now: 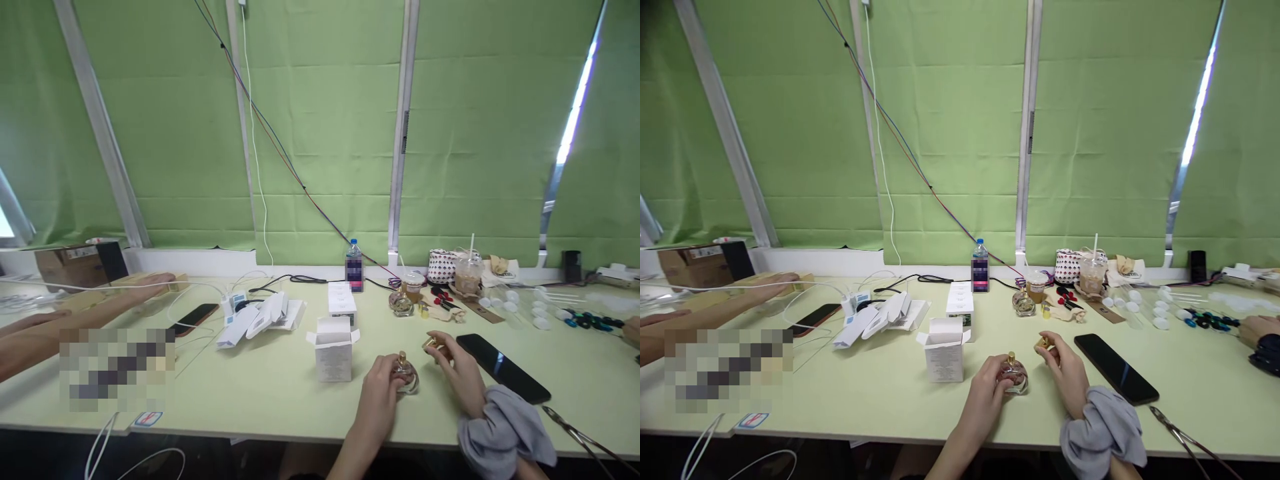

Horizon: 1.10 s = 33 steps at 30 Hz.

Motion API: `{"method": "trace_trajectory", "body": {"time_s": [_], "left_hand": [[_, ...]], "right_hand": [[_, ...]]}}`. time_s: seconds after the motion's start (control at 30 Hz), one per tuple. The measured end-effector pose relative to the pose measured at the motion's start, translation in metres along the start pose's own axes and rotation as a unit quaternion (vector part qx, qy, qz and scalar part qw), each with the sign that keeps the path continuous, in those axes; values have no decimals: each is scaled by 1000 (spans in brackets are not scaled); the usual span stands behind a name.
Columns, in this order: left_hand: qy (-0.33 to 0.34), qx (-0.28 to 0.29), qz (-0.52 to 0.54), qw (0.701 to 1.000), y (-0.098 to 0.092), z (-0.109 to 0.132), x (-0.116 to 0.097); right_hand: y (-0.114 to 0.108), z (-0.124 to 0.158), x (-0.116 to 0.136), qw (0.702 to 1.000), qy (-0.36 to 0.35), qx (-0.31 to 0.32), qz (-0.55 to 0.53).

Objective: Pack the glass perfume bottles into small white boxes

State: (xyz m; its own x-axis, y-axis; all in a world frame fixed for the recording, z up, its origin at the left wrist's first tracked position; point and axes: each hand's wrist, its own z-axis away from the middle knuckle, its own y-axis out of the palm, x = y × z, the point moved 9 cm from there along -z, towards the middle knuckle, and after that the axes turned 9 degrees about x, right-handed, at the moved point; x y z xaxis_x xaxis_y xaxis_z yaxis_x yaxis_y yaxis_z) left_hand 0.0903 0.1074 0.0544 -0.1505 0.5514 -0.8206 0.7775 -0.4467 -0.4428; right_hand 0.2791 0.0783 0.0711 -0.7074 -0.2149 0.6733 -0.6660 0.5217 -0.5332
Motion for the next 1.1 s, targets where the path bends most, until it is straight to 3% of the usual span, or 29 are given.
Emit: {"method": "trace_trajectory", "body": {"time_s": [0.1,0.2,0.47,0.67,1.1], "left_hand": [[0,-1,1,1000,-1,0,-2],[4,3,3,1000,-2,0,-4],[20,8,14,1000,0,1,-5],[23,0,31,999,0,1,-2],[18,2,22,1000,-1,-1,-4]], "right_hand": [[-1,6,37,996,-50,-10,-72],[5,10,53,989,-62,-25,-130],[39,5,48,972,-22,29,-234],[45,7,51,974,-42,60,-214],[50,10,44,979,-55,65,-187]]}}
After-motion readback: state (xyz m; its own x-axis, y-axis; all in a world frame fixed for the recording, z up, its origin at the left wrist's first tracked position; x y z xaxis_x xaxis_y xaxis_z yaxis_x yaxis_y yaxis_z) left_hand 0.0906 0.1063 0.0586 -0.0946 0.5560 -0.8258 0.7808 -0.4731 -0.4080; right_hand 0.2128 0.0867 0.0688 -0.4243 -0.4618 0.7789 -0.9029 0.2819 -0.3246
